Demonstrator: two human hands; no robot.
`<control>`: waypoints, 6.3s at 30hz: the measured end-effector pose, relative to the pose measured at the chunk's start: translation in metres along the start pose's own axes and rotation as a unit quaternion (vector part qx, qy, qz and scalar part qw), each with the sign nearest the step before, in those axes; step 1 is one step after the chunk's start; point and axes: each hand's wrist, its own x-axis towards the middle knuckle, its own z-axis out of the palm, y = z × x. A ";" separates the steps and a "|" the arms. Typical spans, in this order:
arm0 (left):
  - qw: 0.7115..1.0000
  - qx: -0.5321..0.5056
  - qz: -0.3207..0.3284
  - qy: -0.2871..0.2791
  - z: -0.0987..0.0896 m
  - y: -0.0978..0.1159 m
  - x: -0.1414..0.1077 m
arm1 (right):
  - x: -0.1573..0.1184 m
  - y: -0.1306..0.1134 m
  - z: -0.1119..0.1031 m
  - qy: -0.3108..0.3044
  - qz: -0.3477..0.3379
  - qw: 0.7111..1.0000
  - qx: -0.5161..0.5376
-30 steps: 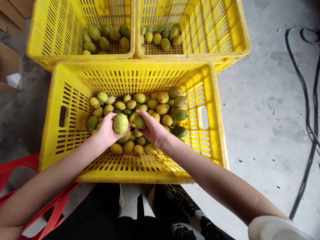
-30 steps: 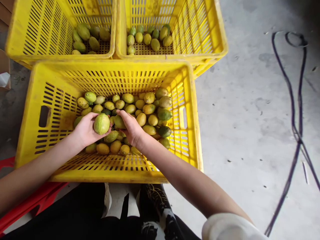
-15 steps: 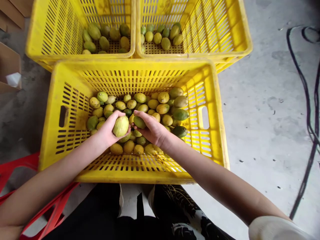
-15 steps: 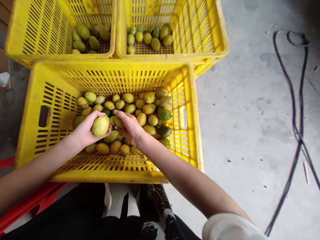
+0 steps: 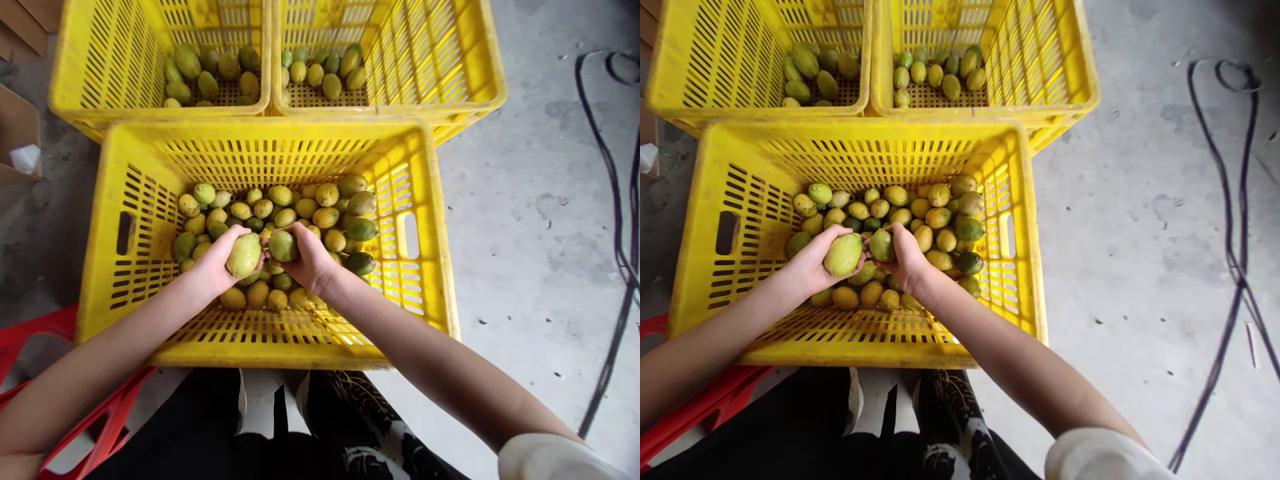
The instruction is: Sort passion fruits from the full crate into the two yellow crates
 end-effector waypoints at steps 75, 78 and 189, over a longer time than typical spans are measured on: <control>0.999 -0.052 0.005 -0.011 -0.007 0.017 0.000 | -0.002 0.007 0.001 -0.001 0.035 0.987 0.155; 0.998 -0.056 0.029 0.005 -0.005 0.020 -0.004 | -0.008 0.011 0.005 -0.011 0.052 0.986 0.156; 0.621 0.558 0.548 0.048 0.058 0.119 0.065 | 0.078 -0.126 0.027 0.163 -0.583 0.450 -0.657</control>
